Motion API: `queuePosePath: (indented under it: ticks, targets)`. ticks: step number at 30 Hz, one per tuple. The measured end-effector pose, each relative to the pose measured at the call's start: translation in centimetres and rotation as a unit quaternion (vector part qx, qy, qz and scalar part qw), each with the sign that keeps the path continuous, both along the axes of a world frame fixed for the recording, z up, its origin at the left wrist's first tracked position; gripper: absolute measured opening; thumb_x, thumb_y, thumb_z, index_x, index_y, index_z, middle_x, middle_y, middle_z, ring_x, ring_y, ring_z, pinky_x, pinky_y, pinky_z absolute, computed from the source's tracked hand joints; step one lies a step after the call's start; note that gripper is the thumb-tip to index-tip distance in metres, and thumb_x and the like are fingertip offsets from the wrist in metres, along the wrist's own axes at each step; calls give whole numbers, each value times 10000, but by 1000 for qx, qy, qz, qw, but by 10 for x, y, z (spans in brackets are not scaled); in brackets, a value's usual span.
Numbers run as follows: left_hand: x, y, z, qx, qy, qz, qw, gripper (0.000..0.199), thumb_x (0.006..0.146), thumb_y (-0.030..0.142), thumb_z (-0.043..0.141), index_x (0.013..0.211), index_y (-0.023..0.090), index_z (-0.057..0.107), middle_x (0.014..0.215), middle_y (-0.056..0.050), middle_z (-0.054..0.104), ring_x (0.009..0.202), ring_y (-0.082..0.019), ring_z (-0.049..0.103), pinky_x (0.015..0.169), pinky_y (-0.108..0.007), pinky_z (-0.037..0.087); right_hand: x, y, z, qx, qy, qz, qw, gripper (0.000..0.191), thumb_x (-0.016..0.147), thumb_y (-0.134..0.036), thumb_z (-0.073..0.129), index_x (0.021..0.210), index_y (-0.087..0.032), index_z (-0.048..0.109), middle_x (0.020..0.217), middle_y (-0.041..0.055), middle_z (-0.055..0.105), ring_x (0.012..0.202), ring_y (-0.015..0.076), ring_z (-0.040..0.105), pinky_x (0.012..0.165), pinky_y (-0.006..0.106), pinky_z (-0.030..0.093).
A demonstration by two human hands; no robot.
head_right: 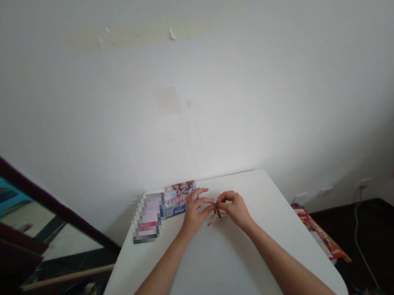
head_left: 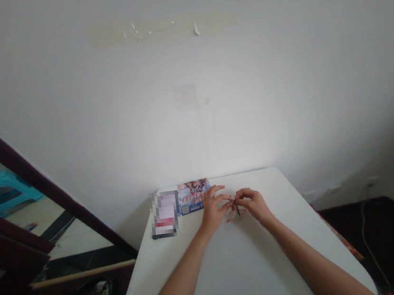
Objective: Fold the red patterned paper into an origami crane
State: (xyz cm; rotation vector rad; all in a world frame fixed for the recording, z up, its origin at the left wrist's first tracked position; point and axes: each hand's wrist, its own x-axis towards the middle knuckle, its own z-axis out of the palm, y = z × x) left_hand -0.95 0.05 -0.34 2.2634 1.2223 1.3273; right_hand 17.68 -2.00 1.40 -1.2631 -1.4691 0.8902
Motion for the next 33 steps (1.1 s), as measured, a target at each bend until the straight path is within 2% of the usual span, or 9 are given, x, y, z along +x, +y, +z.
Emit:
queuePosePath:
  ticks: [13,24,33]
  targets:
    - [1,-8,7,25,15,-2,1000,35,838,306,755,862,299,780,1281,-31,643,1286,-267,475,1128,-523,326,2,2,-1,-5,17,-5,1000,111,661,-308,642,665,-215,702,727,6,686,790,200,604,809,321,434]
    - [1,-1,0,19,8,-2,1000,75,864,332,724,843,280,773,1294,-45,640,1261,-262,502,1107,-517,363,2,3,-4,-4,31,-2,1000,131,657,-329,666,694,-208,699,719,5,673,775,196,606,812,322,445]
    - [-2,-2,2,54,6,-20,998,88,861,360,725,916,326,784,1300,-28,627,1277,-245,485,1114,-488,369,0,-3,6,-38,86,15,995,113,623,-306,678,655,-198,679,731,2,676,763,187,596,815,320,442]
